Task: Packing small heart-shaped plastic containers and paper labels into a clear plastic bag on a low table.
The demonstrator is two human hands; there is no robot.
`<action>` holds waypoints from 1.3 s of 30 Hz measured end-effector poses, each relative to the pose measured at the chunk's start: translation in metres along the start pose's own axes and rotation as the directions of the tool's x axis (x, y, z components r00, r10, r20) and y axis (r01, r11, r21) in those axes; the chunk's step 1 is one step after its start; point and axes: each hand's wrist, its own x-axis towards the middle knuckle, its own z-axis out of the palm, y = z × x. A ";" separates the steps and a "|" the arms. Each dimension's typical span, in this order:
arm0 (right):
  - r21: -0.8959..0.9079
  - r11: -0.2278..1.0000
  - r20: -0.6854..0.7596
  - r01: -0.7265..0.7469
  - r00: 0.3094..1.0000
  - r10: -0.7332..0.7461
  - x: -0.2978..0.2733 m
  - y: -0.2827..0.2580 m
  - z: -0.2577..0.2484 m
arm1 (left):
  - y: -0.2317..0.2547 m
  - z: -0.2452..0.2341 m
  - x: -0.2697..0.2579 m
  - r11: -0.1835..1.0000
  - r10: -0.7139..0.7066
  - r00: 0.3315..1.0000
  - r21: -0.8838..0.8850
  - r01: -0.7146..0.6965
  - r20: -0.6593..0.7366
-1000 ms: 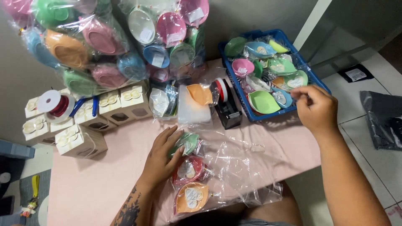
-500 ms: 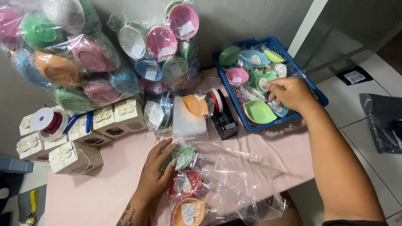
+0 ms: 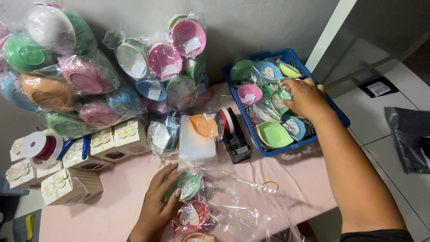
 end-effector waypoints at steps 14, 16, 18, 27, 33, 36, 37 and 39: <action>0.208 0.978 -0.015 0.036 0.999 -0.034 -0.052 0.012 -0.016 | 0.001 0.002 0.001 1.000 -0.019 1.000 -0.019 0.019 -0.007; 0.197 0.965 -0.218 0.171 0.968 -0.127 -0.086 0.011 -0.027 | 0.000 0.002 0.001 1.000 -0.005 1.000 -0.025 0.005 -0.013; 0.317 0.922 0.167 0.221 0.944 -0.283 -0.128 0.001 -0.049 | -0.001 0.003 -0.001 1.000 0.012 0.999 -0.016 -0.012 -0.032; -0.325 0.767 -0.352 0.553 0.682 -0.641 -0.144 0.022 0.048 | -0.010 0.001 -0.002 0.996 0.025 0.998 -0.086 -0.030 -0.058; -0.337 0.750 -0.290 0.569 0.695 -0.658 -0.176 0.028 0.030 | -0.011 0.000 -0.002 0.989 0.003 0.993 -0.146 -0.019 -0.114; -0.292 0.751 -0.207 0.592 0.728 -0.654 -0.191 0.037 0.041 | -0.013 0.000 -0.001 0.988 -0.011 0.995 -0.156 -0.004 -0.095; -0.291 0.753 -0.206 0.590 0.730 -0.652 -0.193 0.038 0.035 | -0.011 0.000 -0.001 0.988 -0.010 0.996 -0.157 -0.004 -0.092; 0.081 0.812 -0.131 0.577 0.814 -0.565 -0.193 0.040 0.024 | -0.007 -0.001 0.001 0.984 -0.029 0.996 -0.179 0.013 -0.087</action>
